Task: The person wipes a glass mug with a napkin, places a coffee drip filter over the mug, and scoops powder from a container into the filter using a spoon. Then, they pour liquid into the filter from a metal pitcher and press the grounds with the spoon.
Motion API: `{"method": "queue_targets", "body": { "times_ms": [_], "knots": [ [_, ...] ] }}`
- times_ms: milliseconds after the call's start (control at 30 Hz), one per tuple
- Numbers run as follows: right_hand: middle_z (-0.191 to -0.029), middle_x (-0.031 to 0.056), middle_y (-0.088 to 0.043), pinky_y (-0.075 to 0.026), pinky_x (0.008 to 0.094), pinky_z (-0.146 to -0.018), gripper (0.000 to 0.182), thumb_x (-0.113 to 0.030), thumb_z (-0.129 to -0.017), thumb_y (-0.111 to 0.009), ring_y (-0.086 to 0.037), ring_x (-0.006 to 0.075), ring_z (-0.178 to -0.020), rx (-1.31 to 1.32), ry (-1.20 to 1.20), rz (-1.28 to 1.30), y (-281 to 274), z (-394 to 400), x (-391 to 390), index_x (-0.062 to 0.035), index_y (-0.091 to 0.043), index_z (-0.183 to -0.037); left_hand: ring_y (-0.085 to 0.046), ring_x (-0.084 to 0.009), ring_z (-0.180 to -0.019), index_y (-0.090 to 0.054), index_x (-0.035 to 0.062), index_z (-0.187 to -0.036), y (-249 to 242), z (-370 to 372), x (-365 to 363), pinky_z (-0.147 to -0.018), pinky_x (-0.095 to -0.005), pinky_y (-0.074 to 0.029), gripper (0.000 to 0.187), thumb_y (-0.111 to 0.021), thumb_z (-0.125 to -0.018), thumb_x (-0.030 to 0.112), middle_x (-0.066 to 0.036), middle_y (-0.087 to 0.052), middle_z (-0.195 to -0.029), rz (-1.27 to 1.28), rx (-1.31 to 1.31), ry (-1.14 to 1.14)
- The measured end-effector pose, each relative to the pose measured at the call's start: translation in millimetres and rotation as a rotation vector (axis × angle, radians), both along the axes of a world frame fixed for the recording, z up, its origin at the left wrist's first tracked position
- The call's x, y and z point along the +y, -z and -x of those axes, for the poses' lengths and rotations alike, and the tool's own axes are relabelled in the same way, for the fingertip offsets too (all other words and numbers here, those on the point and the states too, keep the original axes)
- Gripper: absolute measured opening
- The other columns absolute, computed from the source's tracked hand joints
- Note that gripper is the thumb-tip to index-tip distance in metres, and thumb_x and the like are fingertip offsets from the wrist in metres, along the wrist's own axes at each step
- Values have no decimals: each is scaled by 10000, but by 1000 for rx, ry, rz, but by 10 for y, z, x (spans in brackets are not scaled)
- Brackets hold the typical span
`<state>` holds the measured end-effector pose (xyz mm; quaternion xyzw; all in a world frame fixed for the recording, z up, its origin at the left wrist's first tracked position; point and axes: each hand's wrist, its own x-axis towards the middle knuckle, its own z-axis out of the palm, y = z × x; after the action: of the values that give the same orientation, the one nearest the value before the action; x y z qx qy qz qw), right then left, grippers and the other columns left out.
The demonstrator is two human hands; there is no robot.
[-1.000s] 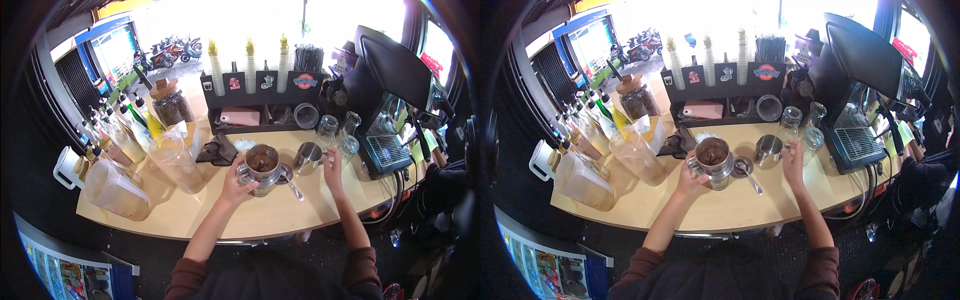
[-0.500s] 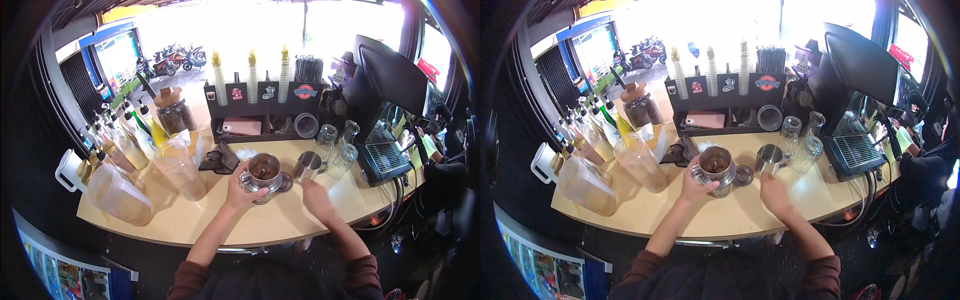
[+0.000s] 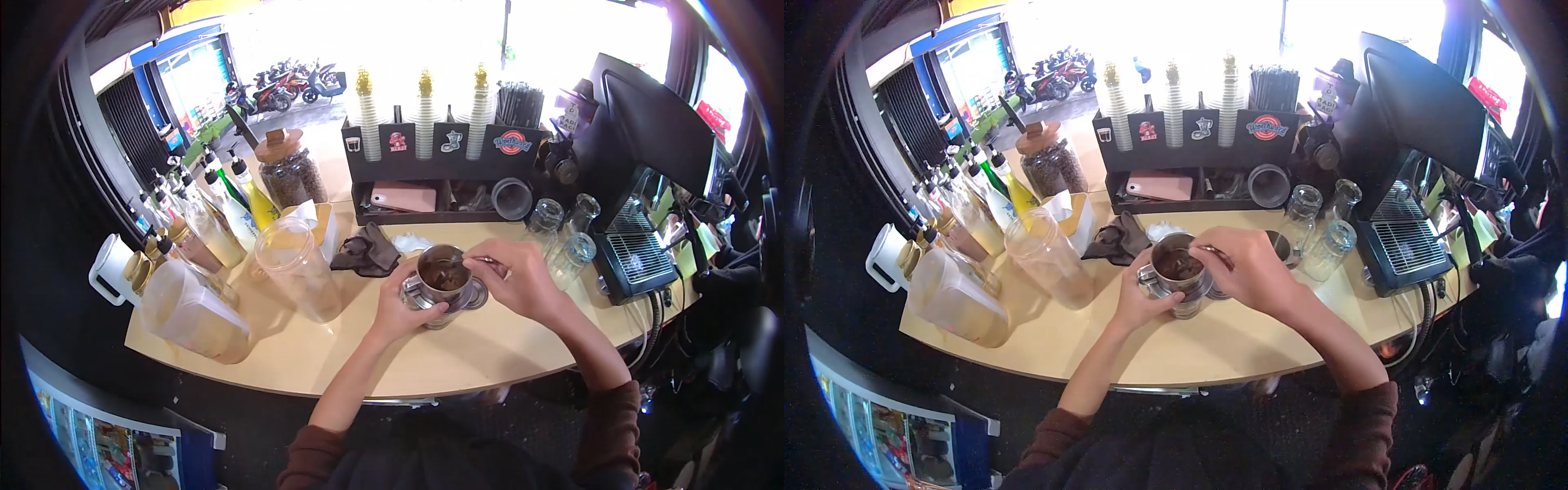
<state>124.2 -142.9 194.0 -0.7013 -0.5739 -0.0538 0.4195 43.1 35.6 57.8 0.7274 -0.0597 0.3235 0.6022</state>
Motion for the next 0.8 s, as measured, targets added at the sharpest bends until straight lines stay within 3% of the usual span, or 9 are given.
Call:
{"method": "queue_targets", "body": {
  "times_ms": [100, 433, 500, 600, 733, 800],
  "knots": [
    [-779, 149, -589, -469, 398, -588, 75, -26, -835, -594, -578, 349, -681, -149, -61, -11, 22, -66, 25, 1, -589, -904, -554, -198, -1082, -542, 9, -1185, -10, 3, 30, -954, -340, -425, 681, -833, -589, 163, -105, -583, -1151, 32, 4, 19],
    [-858, 149, -582, -483, 413, -635, 122, -19, -837, -573, -586, 355, -748, -173, -94, 15, 103, -169, -34, -7, -569, -959, -548, -211, -1098, -542, 10, -1196, -3, 0, 20, -964, -348, -417, 688, -824, -589, 169, -115, -578, -1167, -21, -20, -23],
    [-853, 153, -584, -488, 415, -641, 111, -37, -854, -564, -588, 355, -758, -159, -214, 15, 83, -172, -41, -4, -563, -959, -547, -212, -1100, -541, 7, -1196, 14, -8, 30, -963, -347, -417, 688, -823, -590, 170, -116, -578, -1167, -31, -10, -18],
    [-855, 164, -590, -487, 420, -654, 121, -56, -860, -566, -590, 362, -780, -196, -46, 130, 7, -183, -41, -1, -553, -967, -548, -212, -1100, -539, 2, -1197, 0, 3, 11, -963, -346, -417, 690, -822, -590, 168, -117, -578, -1167, -22, -8, -24],
    [-853, 164, -594, -482, 432, -650, 118, -72, -863, -568, -588, 370, -781, -119, -191, 92, -17, -157, -2, -8, -549, -961, -549, -212, -1098, -533, 1, -1206, -15, 11, 0, -964, -344, -416, 700, -822, -589, 161, -116, -576, -1170, -8, -15, -13],
    [-852, 168, -595, -476, 439, -662, 115, -83, -877, -553, -585, 373, -777, -226, -48, 154, -39, -154, 7, -3, -549, -958, -550, -212, -1097, -534, 2, -1206, -14, 13, -12, -963, -344, -417, 700, -823, -588, 159, -115, -577, -1167, 8, -19, -11]
  ]
}}
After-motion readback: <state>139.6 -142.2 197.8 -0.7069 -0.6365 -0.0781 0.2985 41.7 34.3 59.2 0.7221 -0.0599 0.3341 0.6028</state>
